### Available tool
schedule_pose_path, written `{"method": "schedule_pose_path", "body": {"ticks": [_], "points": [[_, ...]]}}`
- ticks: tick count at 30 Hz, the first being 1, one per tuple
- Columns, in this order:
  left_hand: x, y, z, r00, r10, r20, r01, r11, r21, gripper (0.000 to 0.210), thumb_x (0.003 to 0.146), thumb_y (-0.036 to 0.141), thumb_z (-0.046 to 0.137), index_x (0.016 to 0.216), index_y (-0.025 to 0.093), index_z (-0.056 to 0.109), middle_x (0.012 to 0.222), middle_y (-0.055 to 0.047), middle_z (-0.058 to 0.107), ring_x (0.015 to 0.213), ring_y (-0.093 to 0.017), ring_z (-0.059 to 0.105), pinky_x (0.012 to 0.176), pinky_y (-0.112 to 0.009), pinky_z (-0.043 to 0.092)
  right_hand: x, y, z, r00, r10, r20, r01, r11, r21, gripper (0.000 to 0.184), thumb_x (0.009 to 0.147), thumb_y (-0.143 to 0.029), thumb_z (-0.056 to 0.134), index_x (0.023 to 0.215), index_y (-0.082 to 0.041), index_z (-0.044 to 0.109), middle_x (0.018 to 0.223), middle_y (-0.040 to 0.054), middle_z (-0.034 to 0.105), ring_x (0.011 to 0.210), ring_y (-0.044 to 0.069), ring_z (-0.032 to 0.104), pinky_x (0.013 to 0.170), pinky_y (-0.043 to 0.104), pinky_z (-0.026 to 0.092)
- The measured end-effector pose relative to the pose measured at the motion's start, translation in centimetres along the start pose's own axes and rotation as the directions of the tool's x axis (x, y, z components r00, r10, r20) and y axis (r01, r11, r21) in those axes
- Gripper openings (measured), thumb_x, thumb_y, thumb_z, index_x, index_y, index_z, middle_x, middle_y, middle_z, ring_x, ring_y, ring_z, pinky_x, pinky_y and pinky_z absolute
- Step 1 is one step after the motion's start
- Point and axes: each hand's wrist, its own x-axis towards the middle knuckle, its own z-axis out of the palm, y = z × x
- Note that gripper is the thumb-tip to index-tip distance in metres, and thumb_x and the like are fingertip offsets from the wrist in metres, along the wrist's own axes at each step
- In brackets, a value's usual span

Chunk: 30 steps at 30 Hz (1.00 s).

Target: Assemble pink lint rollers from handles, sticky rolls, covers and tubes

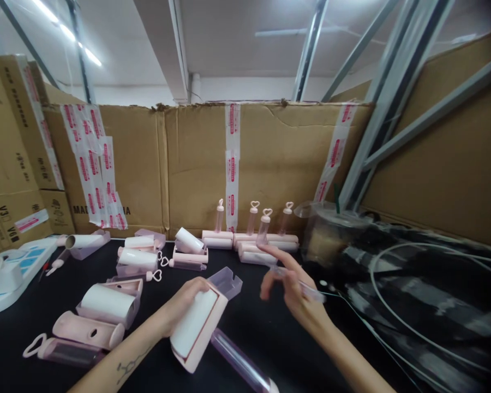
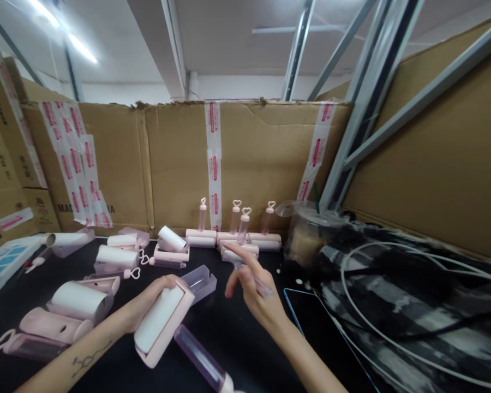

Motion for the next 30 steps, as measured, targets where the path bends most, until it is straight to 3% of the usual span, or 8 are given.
{"method": "schedule_pose_path", "body": {"ticks": [2,4,6,9,16,20,26,30], "points": [[0.1,-0.1,0.2,0.996,0.089,-0.023,-0.087,0.993,0.081,0.022,0.077,0.033,0.04,0.076,0.016,0.054,0.066,0.002,0.05,0.064,-0.014,0.048,0.062,-0.024,0.037,-0.8,-1.1,0.2,0.996,0.013,0.084,-0.029,0.98,0.198,0.049,0.093,-0.048,0.014,0.118,-0.021,0.046,0.056,-0.0031,0.052,0.039,0.012,0.049,0.046,0.026,0.043],[0.1,0.0,0.3,0.987,0.158,-0.04,-0.152,0.98,0.126,0.02,0.077,0.031,0.041,0.072,0.016,0.053,0.069,0.002,0.051,0.07,-0.015,0.047,0.068,-0.024,0.036,-1.5,-2.1,0.9,0.977,-0.076,0.199,0.028,0.972,0.232,0.044,0.093,-0.045,0.02,0.096,-0.02,0.057,0.066,-0.0003,0.052,0.039,0.009,0.047,0.043,0.024,0.041],[0.1,0.1,0.3,0.978,0.204,-0.047,-0.193,0.966,0.171,0.021,0.078,0.031,0.039,0.071,0.016,0.052,0.072,0.001,0.052,0.074,-0.016,0.047,0.072,-0.025,0.035,-1.8,-2.8,1.6,0.946,-0.199,0.257,0.16,0.973,0.164,0.041,0.093,-0.04,0.026,0.08,-0.018,0.058,0.069,0.0015,0.052,0.046,0.009,0.049,0.049,0.025,0.042],[0.2,0.0,0.2,0.971,0.232,-0.054,-0.215,0.951,0.221,0.02,0.08,0.03,0.038,0.072,0.017,0.051,0.072,0.001,0.052,0.075,-0.016,0.047,0.073,-0.024,0.035,-1.8,-3.3,2.1,0.91,-0.312,0.272,0.32,0.947,0.016,0.035,0.093,-0.029,0.026,0.079,-0.018,0.056,0.066,0.0017,0.051,0.054,0.012,0.05,0.054,0.024,0.041],[0.4,-0.6,0.1,0.956,0.286,-0.061,-0.251,0.91,0.33,0.02,0.084,0.031,0.036,0.074,0.018,0.048,0.069,0.001,0.05,0.07,-0.015,0.047,0.07,-0.024,0.036,-2.1,-4.2,3.4,0.806,-0.388,0.447,0.557,0.752,-0.352,0.017,0.078,-0.012,0.037,0.074,-0.019,0.052,0.068,0.0006,0.052,0.049,0.011,0.041,0.046,0.023,0.031],[0.1,-0.6,0.4,0.953,0.3,-0.052,-0.262,0.895,0.362,0.023,0.086,0.031,0.032,0.077,0.018,0.048,0.071,0.002,0.05,0.069,-0.015,0.047,0.069,-0.024,0.037,-2.5,-4.8,4.0,0.785,-0.376,0.493,0.594,0.683,-0.425,0.013,0.075,-0.014,0.041,0.066,-0.02,0.048,0.066,0.0004,0.051,0.046,0.011,0.038,0.044,0.025,0.027],[-0.7,-0.2,1.0,0.954,0.299,-0.013,-0.257,0.84,0.478,0.019,0.085,0.029,0.033,0.08,0.019,0.049,0.068,0.003,0.051,0.068,-0.015,0.049,0.067,-0.023,0.036,-2.3,-5.7,2.6,0.766,-0.343,0.544,0.573,0.749,-0.333,0.016,0.079,-0.015,0.037,0.066,-0.02,0.044,0.067,0.0001,0.05,0.05,0.011,0.04,0.047,0.024,0.03],[-1.1,0.2,1.3,0.952,0.306,-0.023,-0.247,0.809,0.533,0.018,0.086,0.031,0.035,0.083,0.02,0.049,0.069,0.002,0.053,0.067,-0.015,0.051,0.065,-0.022,0.036,-2.6,-5.7,3.0,0.785,-0.312,0.535,0.563,0.719,-0.408,0.015,0.081,-0.015,0.038,0.068,-0.02,0.045,0.071,0.0014,0.053,0.049,0.012,0.04,0.046,0.025,0.029]]}}
